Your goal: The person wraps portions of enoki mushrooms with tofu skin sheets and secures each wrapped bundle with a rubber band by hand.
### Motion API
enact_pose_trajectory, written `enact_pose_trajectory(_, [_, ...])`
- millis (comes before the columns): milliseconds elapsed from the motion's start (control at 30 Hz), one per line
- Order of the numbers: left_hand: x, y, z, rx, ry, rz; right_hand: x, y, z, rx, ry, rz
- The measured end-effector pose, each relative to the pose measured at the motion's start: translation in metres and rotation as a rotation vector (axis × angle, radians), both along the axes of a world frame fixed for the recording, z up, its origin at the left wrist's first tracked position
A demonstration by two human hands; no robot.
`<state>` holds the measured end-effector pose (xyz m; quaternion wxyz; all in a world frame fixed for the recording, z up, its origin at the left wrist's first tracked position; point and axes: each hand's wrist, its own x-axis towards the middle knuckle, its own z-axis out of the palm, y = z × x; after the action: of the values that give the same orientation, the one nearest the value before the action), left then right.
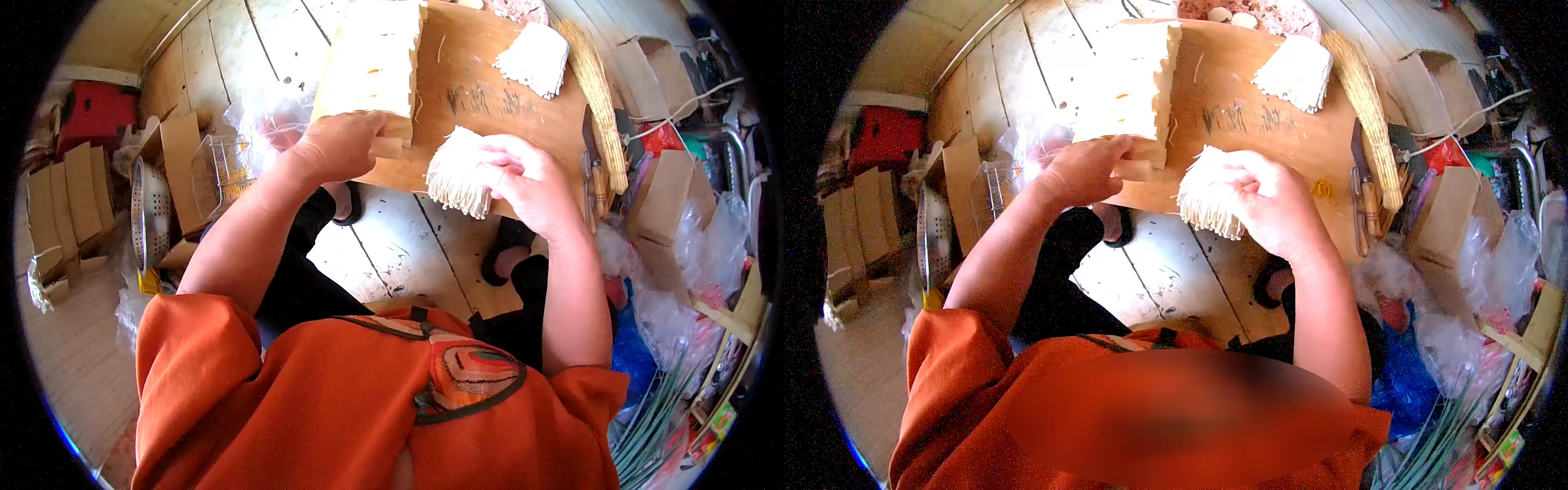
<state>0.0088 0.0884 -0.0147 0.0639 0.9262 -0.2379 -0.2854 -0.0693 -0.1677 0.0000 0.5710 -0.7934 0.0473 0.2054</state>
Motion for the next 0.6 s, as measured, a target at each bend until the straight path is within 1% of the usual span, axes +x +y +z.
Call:
enact_pose_trajectory(33, [-0.004, -0.001, -0.005, 0.055, -0.039, -0.010, -0.002, 0.002, 0.001, 0.002, 0.002, -0.005])
enact_pose_trajectory(100, [-0.012, 0.000, -0.025, 0.035, -0.084, -0.012, -0.003, 0.005, 0.006, -0.014, 0.007, 0.093])
enact_pose_trajectory(167, [-0.015, 0.004, -0.044, 0.020, -0.331, -0.102, -0.004, 0.004, 0.009, -0.025, 0.009, 0.095])
enact_pose_trajectory(200, [-0.019, -0.003, -0.030, 0.138, -0.325, -0.107, -0.004, 0.003, 0.009, -0.022, 0.013, 0.084])
enact_pose_trajectory(333, [-0.020, 0.000, -0.037, 0.147, -0.375, -0.111, -0.002, -0.004, 0.009, -0.043, 0.003, 0.077])
enact_pose_trajectory(367, [-0.019, 0.005, -0.048, 0.052, -0.442, -0.134, -0.001, -0.005, 0.011, -0.043, 0.004, 0.077])
enact_pose_trajectory(400, [-0.019, 0.004, -0.048, -0.044, -0.508, -0.157, 0.000, -0.006, 0.013, -0.057, -0.002, 0.068])
enact_pose_trajectory(433, [-0.018, 0.001, -0.047, -0.045, -0.508, -0.157, 0.001, -0.007, 0.015, -0.072, -0.009, 0.059])
enact_pose_trajectory(500, [-0.016, -0.005, -0.045, 0.105, -0.169, -0.022, 0.001, -0.011, 0.012, -0.061, -0.016, 0.041])
enact_pose_trajectory(600, [-0.016, -0.003, -0.053, 0.101, -0.230, -0.053, 0.000, -0.015, 0.010, -0.068, -0.015, 0.032])
